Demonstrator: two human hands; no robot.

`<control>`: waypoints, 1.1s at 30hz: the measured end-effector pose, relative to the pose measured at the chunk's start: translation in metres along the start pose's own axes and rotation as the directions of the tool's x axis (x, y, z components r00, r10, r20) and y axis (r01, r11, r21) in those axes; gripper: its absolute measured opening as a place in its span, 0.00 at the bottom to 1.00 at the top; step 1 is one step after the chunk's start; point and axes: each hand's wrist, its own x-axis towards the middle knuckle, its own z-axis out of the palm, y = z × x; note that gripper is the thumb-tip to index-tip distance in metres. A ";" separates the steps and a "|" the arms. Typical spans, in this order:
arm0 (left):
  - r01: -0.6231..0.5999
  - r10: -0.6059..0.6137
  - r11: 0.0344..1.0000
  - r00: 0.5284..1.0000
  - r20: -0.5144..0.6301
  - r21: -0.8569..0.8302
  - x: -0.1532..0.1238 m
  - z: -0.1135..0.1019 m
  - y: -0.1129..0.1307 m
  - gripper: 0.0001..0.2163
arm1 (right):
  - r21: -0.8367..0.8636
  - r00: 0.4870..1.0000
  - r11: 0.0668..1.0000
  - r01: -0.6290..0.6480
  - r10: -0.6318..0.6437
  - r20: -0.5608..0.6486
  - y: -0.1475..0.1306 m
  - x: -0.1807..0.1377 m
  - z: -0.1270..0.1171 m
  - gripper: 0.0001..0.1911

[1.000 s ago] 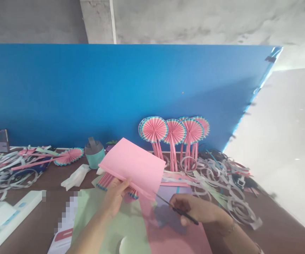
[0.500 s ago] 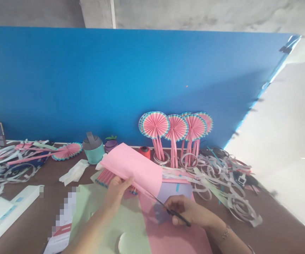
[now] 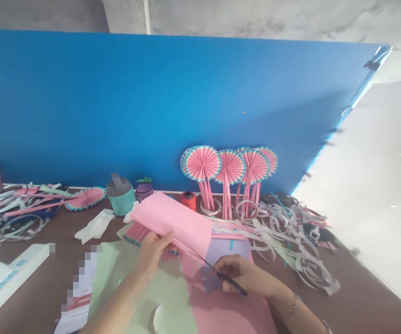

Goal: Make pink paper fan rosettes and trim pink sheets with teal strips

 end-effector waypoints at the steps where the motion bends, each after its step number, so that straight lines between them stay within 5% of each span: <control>1: -0.001 0.001 1.000 1.000 0.004 0.002 0.000 0.000 0.000 0.19 | 0.000 1.000 1.000 -0.003 0.003 -0.001 0.000 0.000 0.000 0.23; 13: -0.037 0.037 0.999 0.999 0.014 -0.001 0.011 -0.009 -0.017 0.19 | -0.050 0.999 0.998 -0.026 0.024 -0.042 -0.001 0.000 0.000 0.23; 33: 0.003 -0.003 1.000 1.000 0.019 -0.029 0.001 0.000 -0.003 0.17 | -0.122 0.996 0.992 -0.042 0.032 -0.085 -0.007 -0.002 0.006 0.14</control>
